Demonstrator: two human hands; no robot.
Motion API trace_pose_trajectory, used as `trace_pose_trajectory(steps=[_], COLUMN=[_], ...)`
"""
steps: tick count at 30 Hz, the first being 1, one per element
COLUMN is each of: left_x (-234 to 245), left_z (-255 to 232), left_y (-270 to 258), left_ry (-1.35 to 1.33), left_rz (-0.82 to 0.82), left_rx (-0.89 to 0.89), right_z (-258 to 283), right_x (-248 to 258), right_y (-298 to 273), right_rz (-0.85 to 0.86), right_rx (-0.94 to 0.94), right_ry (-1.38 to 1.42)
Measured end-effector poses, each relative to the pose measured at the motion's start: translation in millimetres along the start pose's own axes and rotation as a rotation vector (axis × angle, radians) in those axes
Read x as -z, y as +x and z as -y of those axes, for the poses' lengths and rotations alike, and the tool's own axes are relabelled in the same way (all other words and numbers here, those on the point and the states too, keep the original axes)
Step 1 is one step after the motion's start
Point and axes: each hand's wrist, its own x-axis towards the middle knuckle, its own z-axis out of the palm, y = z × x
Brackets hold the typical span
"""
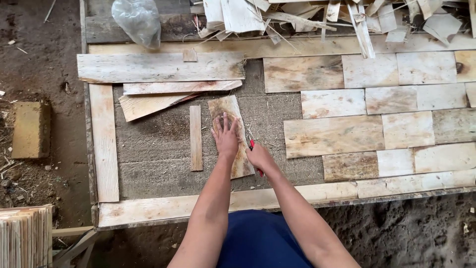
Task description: Cutting thin wood pieces with a utility knife and arranging them on a flat surface to create a tiled pattern.
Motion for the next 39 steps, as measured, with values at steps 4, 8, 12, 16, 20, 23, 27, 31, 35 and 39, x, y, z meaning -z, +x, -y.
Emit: trace_pose_trajectory(steps=[4,8,12,16,20,23,27,31,35,39], left_x=[5.2,10.0,11.4,7.7,6.1,4.8,12.8,18.6,25.4,30.2], left_z=[-1.4,-3.3,-2.3,-0.3,0.7,0.7,-2.3,-3.6,-8.8,-9.8], left_y=[-3.7,-7.7,-8.5,-4.6,-1.7,-1.1,-8.0,-9.7,-12.8,-18.9], left_ry=[0.009,0.0,-0.021,-0.035,-0.054,-0.044,-0.038,-0.033,-0.046,-0.043], left_rz=[0.011,0.023,0.035,0.044,0.042,0.044,0.046,0.047,0.047,0.048], left_rx=[-0.003,0.005,0.008,0.008,0.008,0.006,-0.002,0.005,0.012,0.017], right_z=[8.3,37.6,42.9,93.6,86.2,98.2,96.8,85.1,61.6,53.5], right_x=[13.2,32.9,26.0,49.4,33.6,38.1,37.4,32.1,23.2,14.3], right_y=[19.8,30.8,73.0,21.2,39.3,21.9,17.0,26.9,47.0,35.1], right_rz=[-0.048,-0.097,-0.105,-0.088,-0.07,-0.057,-0.033,-0.034,-0.04,-0.036], right_rx=[-0.001,0.034,0.043,0.012,-0.018,-0.025,-0.034,-0.034,-0.022,-0.027], right_ry=[0.004,-0.002,-0.046,-0.081,-0.099,-0.106,-0.122,-0.088,-0.065,-0.046])
